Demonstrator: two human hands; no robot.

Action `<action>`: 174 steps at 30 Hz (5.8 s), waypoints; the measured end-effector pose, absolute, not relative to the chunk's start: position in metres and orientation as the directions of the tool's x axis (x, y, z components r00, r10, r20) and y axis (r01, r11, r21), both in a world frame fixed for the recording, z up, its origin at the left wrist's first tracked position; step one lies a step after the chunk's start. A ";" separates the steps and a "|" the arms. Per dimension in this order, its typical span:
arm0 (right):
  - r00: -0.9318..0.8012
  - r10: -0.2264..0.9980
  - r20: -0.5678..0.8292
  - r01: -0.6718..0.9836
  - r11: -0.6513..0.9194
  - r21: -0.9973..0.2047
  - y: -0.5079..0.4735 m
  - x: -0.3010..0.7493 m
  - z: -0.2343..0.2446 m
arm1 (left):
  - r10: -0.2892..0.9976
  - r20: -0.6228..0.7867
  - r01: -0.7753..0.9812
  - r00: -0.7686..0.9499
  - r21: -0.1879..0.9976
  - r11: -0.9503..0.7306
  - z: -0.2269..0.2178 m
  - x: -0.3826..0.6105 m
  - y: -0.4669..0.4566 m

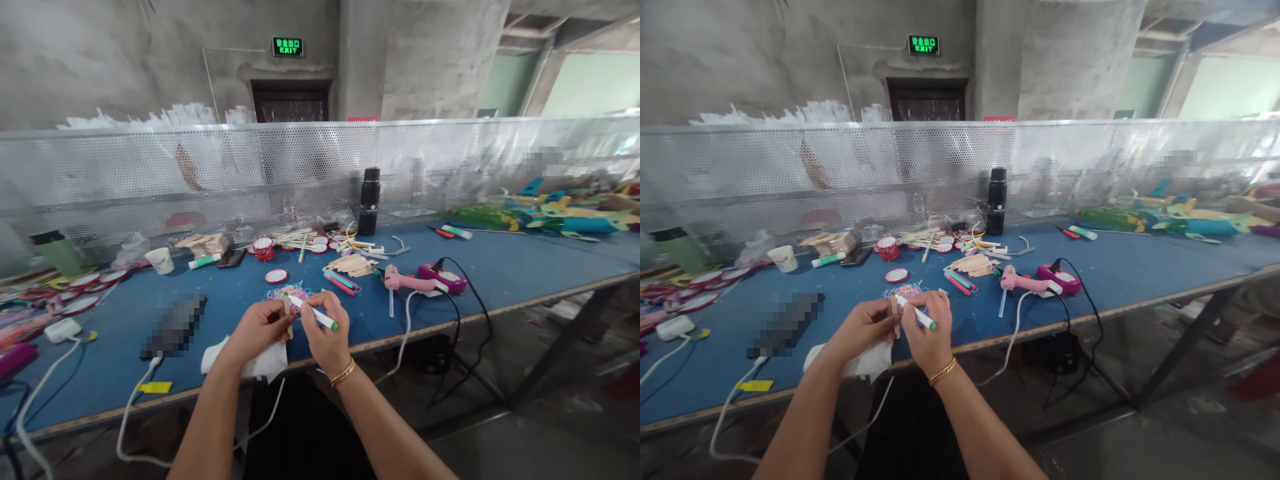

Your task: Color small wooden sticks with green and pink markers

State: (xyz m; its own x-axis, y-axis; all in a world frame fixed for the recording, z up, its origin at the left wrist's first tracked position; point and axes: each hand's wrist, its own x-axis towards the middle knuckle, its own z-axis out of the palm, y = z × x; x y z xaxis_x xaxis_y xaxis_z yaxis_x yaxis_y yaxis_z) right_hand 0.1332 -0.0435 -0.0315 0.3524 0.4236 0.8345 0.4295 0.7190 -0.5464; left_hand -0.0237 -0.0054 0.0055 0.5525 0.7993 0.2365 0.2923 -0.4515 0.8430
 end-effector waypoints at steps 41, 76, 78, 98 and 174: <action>0.354 0.438 0.827 0.420 0.715 -0.558 -0.044 0.134 -0.033 | 0.796 0.245 0.278 0.553 0.847 -0.454 0.003 -0.023 -0.005; 0.353 0.461 0.814 0.387 0.720 -0.575 -0.042 0.134 -0.035 | 0.801 0.246 0.292 0.546 0.840 -0.458 0.002 -0.025 -0.003; 0.351 0.459 0.816 0.388 0.722 -0.573 -0.042 0.134 -0.035 | 0.800 0.248 0.287 0.547 0.842 -0.457 0.002 -0.025 -0.003; 0.343 0.464 0.817 0.393 0.719 -0.574 -0.043 0.134 -0.033 | 0.795 0.248 0.295 0.553 0.834 -0.466 0.003 -0.024 -0.005; 0.364 0.461 0.809 0.367 0.727 -0.580 -0.041 0.134 -0.036 | 0.797 0.251 0.327 0.549 0.813 -0.481 0.003 -0.025 -0.004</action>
State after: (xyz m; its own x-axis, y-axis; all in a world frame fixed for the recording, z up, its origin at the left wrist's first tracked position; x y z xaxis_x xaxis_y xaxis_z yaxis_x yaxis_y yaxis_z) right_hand 0.1339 -0.0412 -0.0356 0.3643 0.4609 0.8092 0.3672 0.7274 -0.5797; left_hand -0.0249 -0.0040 0.0030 0.5494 0.7970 0.2508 0.3266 -0.4812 0.8135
